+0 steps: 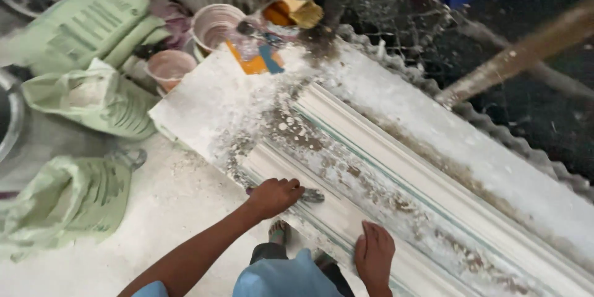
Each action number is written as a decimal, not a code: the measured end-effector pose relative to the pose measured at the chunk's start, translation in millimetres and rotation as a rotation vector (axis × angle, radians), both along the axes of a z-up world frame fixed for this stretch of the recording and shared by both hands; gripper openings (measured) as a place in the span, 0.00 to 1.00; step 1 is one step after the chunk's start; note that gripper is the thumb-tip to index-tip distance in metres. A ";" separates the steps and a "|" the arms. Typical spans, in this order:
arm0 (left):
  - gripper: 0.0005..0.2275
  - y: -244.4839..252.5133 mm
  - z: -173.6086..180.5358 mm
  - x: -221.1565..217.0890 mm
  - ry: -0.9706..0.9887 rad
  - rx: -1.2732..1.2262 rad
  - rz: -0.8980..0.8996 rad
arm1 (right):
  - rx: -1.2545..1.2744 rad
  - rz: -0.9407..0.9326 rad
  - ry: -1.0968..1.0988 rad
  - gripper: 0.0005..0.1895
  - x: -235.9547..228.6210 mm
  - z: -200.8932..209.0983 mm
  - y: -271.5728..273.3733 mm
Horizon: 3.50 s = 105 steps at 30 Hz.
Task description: The recorder is using a metal scraper to clean and shape the edges of decorative plaster mouldings on a workbench.
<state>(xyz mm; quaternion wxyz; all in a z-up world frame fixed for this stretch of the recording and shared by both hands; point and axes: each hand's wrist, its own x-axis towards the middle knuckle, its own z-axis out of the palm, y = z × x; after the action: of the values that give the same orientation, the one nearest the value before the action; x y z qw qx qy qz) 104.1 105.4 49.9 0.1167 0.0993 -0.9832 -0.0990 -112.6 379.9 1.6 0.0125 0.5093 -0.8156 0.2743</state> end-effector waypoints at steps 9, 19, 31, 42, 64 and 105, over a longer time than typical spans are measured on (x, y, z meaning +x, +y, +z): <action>0.11 -37.0 -22.3 -52.5 -0.176 -0.198 -0.280 | 0.081 -0.228 0.091 0.22 -2.2 9.8 31.2; 0.14 -62.5 -33.7 -76.1 -0.346 -0.277 -0.446 | 0.230 -0.236 0.004 0.28 -10.2 -3.7 68.2; 0.15 -46.0 -35.0 -106.6 -0.289 -0.384 -0.638 | 0.414 -0.339 -0.071 0.40 -19.8 -41.1 69.4; 0.14 -31.7 -49.1 -129.0 -0.301 -0.407 -0.707 | 0.565 -0.343 -0.076 0.40 -26.5 -33.6 60.8; 0.12 -27.3 -61.2 -144.9 -0.173 -0.369 -0.814 | 0.571 -0.386 -0.061 0.39 -18.0 -22.4 58.0; 0.11 60.7 -82.2 -226.6 -0.189 -0.286 -0.864 | 0.471 -0.451 -0.307 0.57 -22.5 1.1 53.6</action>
<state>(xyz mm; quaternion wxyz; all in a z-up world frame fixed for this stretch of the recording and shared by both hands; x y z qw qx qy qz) -122.5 166.1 -32.3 -0.0129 -0.3279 -0.9446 0.0073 -135.0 433.5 2.7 -0.1678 0.2584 -0.9406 0.1425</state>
